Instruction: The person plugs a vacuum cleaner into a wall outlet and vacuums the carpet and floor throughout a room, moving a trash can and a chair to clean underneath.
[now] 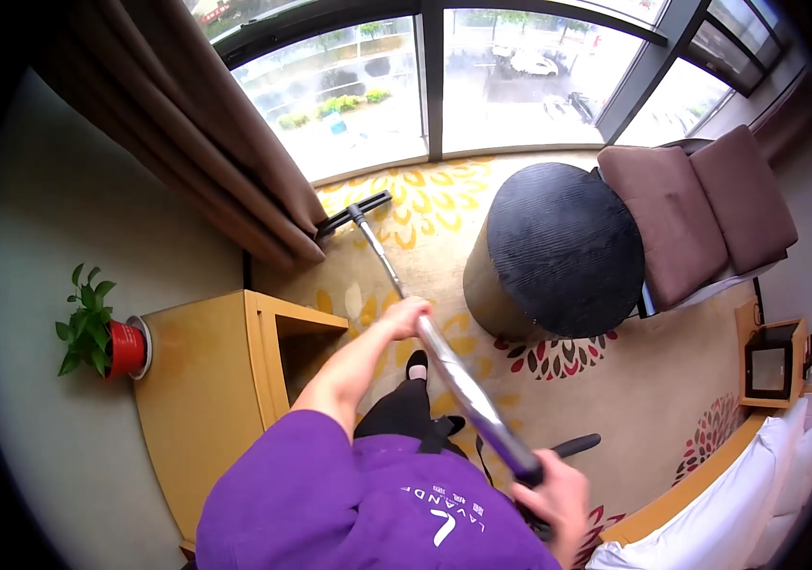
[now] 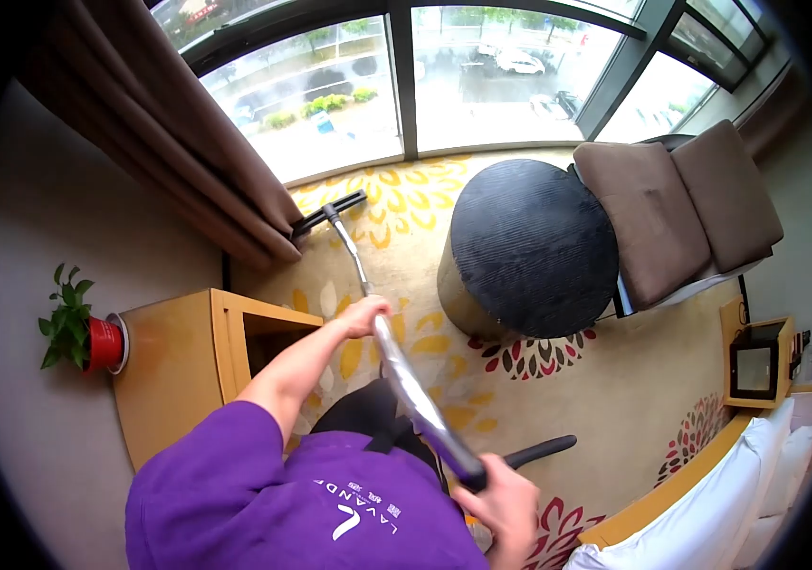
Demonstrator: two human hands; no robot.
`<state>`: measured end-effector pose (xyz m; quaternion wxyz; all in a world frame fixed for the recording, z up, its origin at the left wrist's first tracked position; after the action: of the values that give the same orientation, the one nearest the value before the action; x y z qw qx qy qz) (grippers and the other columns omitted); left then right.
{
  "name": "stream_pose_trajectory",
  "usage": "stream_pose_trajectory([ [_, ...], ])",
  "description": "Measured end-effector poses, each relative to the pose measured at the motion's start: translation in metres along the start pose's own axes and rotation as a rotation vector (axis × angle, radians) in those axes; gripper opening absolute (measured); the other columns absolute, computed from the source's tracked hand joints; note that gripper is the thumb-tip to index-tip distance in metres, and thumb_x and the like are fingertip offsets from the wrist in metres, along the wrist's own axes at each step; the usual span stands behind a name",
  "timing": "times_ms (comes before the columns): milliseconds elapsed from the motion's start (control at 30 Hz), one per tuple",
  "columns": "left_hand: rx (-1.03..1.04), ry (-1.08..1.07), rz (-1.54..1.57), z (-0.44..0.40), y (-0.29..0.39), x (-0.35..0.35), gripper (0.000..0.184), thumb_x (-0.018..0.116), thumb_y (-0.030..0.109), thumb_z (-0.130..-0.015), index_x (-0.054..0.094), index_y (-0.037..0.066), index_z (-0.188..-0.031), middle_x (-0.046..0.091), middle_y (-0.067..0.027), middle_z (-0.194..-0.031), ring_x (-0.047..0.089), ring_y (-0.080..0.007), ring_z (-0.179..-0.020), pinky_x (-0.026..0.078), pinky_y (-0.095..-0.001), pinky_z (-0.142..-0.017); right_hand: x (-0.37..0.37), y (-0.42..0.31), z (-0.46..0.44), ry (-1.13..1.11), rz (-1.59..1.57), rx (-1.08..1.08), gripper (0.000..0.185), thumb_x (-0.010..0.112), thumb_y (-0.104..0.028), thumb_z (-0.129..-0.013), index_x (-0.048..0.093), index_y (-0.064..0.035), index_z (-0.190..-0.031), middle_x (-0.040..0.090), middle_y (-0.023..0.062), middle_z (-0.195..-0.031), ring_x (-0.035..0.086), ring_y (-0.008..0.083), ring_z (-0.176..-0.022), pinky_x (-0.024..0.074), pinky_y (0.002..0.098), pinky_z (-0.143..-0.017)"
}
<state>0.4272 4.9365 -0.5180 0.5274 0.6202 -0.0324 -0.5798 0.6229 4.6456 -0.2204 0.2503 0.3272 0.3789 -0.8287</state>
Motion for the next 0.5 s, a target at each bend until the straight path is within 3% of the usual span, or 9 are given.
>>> stream_pose_trajectory([
  [67,-0.095,0.000,0.033,0.013,-0.060,0.000,0.018,0.060,0.006,-0.074,0.056,0.011,-0.090,0.055,-0.0094,-0.097,0.053,-0.0298,-0.097,0.043,-0.0320,-0.084,0.043,-0.018,-0.018,-0.036,0.010,-0.136,0.042,0.067,-0.040,-0.067,0.056,-0.0088,-0.093,0.063,0.0140,-0.077,0.061,0.0343,-0.072,0.0477,0.0428,-0.064],
  [167,-0.112,-0.032,-0.016,0.022,-0.055,0.000,0.015,0.057,0.008,-0.078,0.056,0.012,-0.092,0.054,-0.0082,-0.101,0.052,-0.0281,-0.100,0.043,-0.0335,-0.085,0.046,-0.016,-0.014,-0.117,0.042,-0.083,0.042,0.067,-0.042,-0.067,0.057,-0.0095,-0.092,0.063,0.0131,-0.079,0.061,0.0336,-0.073,0.0480,0.0423,-0.064],
  [300,-0.113,-0.099,-0.152,0.026,0.050,0.015,0.025,0.066,0.022,-0.065,0.057,0.020,-0.088,0.057,-0.0035,-0.092,0.051,-0.0258,-0.099,0.042,-0.0424,-0.077,-0.014,0.017,0.027,-0.054,-0.026,0.076,0.037,0.072,-0.035,-0.061,0.062,-0.0112,-0.088,0.063,0.0110,-0.076,0.063,0.0281,-0.070,0.0494,0.0343,-0.061],
  [333,-0.057,-0.145,-0.100,0.026,0.078,0.021,0.028,0.068,0.023,-0.063,0.057,0.020,-0.088,0.057,-0.0037,-0.090,0.051,-0.0249,-0.096,0.037,-0.0429,-0.077,-0.032,0.025,0.041,0.029,-0.034,0.022,0.037,0.073,-0.023,-0.057,0.063,-0.0067,-0.088,0.063,0.0114,-0.070,0.064,0.0223,-0.065,0.0500,0.0312,-0.064],
  [367,0.067,-0.111,-0.036,0.029,0.101,0.029,0.025,0.067,0.022,-0.064,0.056,0.018,-0.086,0.056,-0.0029,-0.088,0.052,-0.0235,-0.094,0.033,-0.0432,-0.077,-0.052,0.029,0.059,-0.005,-0.057,0.038,0.043,0.073,-0.019,-0.055,0.060,-0.0045,-0.093,0.061,0.0127,-0.074,0.062,0.0271,-0.067,0.0487,0.0327,-0.064],
  [400,0.229,-0.098,0.038,0.030,0.123,0.032,0.025,0.067,0.023,-0.066,0.055,0.016,-0.086,0.056,-0.0022,-0.084,0.053,-0.0229,-0.090,0.032,-0.0437,-0.078,-0.080,0.019,0.079,0.008,0.001,0.054,0.041,0.073,-0.019,-0.066,0.060,-0.0039,-0.101,0.062,0.0168,-0.080,0.062,0.0287,-0.072,0.0481,0.0348,-0.066],
  [433,0.230,-0.224,0.003,0.025,0.137,0.037,0.038,0.072,0.041,-0.064,0.055,0.017,-0.088,0.059,-0.0014,-0.087,0.057,-0.0238,-0.091,0.033,-0.0522,-0.083,-0.095,0.019,0.093,0.039,-0.010,0.072,0.040,0.073,-0.020,-0.067,0.060,-0.0033,-0.102,0.062,0.0170,-0.080,0.062,0.0291,-0.073,0.0482,0.0351,-0.067],
  [467,0.322,-0.214,0.003,0.023,0.150,0.035,0.037,0.072,0.038,-0.066,0.055,0.016,-0.090,0.060,-0.0012,-0.087,0.058,-0.0233,-0.092,0.027,-0.0649,-0.088,-0.108,0.012,0.103,0.084,-0.007,0.046,0.040,0.072,-0.021,-0.068,0.060,-0.0038,-0.102,0.062,0.0175,-0.081,0.062,0.0292,-0.074,0.0482,0.0355,-0.067],
  [500,0.341,-0.214,0.028,0.022,0.163,0.023,0.032,0.071,0.033,-0.068,0.054,0.016,-0.089,0.059,-0.0001,-0.085,0.059,-0.0222,-0.091,0.024,-0.0671,-0.089,-0.119,0.003,0.108,0.106,0.029,0.038,0.039,0.072,-0.020,-0.068,0.060,-0.0037,-0.102,0.062,0.0175,-0.081,0.062,0.0296,-0.073,0.0481,0.0358,-0.067],
])
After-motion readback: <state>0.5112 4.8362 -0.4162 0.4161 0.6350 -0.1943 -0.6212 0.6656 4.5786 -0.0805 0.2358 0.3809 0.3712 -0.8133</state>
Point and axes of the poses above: each hand's wrist, its own z-axis away from the middle knuckle, its own x-axis out of the palm, y = z × x, the point moved 3 cm from there along -z, towards the middle knuckle
